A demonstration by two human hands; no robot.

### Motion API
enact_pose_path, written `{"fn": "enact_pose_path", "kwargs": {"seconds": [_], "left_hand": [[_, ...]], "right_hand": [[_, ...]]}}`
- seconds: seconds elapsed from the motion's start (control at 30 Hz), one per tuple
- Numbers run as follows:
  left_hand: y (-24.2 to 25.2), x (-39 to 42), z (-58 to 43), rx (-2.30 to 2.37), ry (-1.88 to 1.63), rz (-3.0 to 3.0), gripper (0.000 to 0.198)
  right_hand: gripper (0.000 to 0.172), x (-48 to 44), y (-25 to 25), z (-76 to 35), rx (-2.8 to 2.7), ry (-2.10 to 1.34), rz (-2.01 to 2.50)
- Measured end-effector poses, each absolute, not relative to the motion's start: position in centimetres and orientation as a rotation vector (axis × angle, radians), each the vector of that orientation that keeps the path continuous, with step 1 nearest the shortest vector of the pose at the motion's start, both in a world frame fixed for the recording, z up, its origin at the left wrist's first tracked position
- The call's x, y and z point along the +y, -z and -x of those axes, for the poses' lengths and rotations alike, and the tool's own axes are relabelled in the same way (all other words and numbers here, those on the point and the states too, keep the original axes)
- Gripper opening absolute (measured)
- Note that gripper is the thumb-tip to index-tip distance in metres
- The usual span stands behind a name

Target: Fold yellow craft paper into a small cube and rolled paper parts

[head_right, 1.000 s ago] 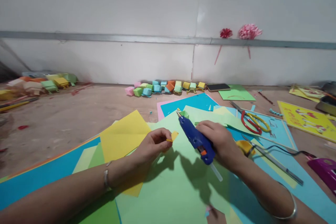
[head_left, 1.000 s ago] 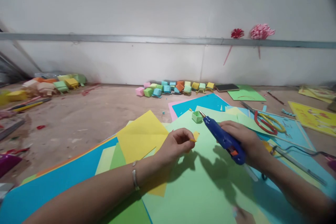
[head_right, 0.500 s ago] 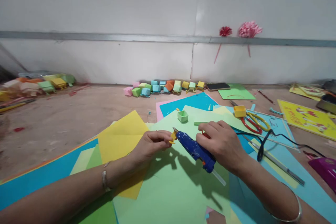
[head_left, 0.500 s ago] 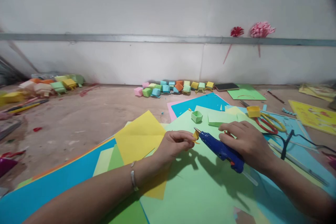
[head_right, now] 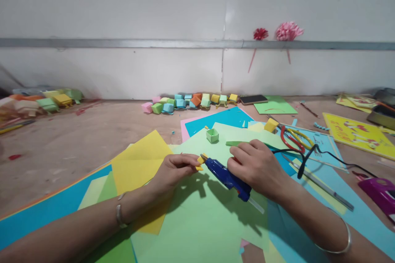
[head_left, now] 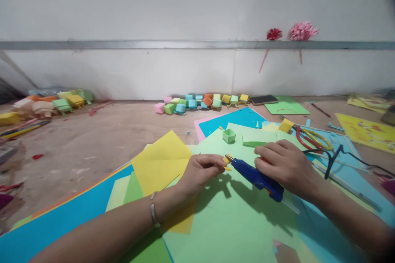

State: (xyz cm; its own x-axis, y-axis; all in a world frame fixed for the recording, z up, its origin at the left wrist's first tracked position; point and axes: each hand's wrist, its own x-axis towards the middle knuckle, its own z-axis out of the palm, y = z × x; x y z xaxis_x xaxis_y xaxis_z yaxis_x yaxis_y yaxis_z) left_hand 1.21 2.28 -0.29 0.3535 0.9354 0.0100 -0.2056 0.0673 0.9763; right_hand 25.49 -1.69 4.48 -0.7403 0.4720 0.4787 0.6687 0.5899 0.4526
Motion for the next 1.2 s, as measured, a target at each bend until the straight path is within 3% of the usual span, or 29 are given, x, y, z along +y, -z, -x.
{"fn": "enact_pose_path", "kwargs": {"seconds": [0.27, 0.63, 0.8, 0.87, 0.97, 1.1, 1.2], "left_hand": [[0.2, 2.3, -1.3, 0.844, -1.047, -1.108, 0.01], [0.0, 2.2, -1.4, 0.865, -1.071, -1.078, 0.009], [0.1, 2.2, -1.4, 0.868, -1.078, -1.125, 0.008], [0.0, 2.1, -1.4, 0.855, -1.077, -1.158, 0.007], [0.1, 1.7, -1.3, 0.828, -1.102, -1.338, 0.004], [0.4, 0.9, -1.4, 0.792, -1.124, -1.63, 0.007], [0.4, 0.3, -1.6, 0.785, -1.087, -1.62, 0.022]], "right_hand": [[0.027, -1.6, -5.1, -25.8, -2.42, 1.055, 1.002], [0.025, -2.0, -4.2, -24.9, -2.498, 0.998, 0.922], [0.025, -1.4, -4.3, -26.1, -2.344, 1.04, 1.211], [0.017, -1.5, -4.4, -26.4, -2.209, 0.814, 1.347], [0.005, -2.4, -4.5, -25.8, -2.062, 0.205, 1.374], [0.029, -4.3, -3.9, -23.3, -1.901, -0.44, 1.315], [0.041, -5.2, -3.3, -21.5, -1.775, -0.709, 1.28]]}}
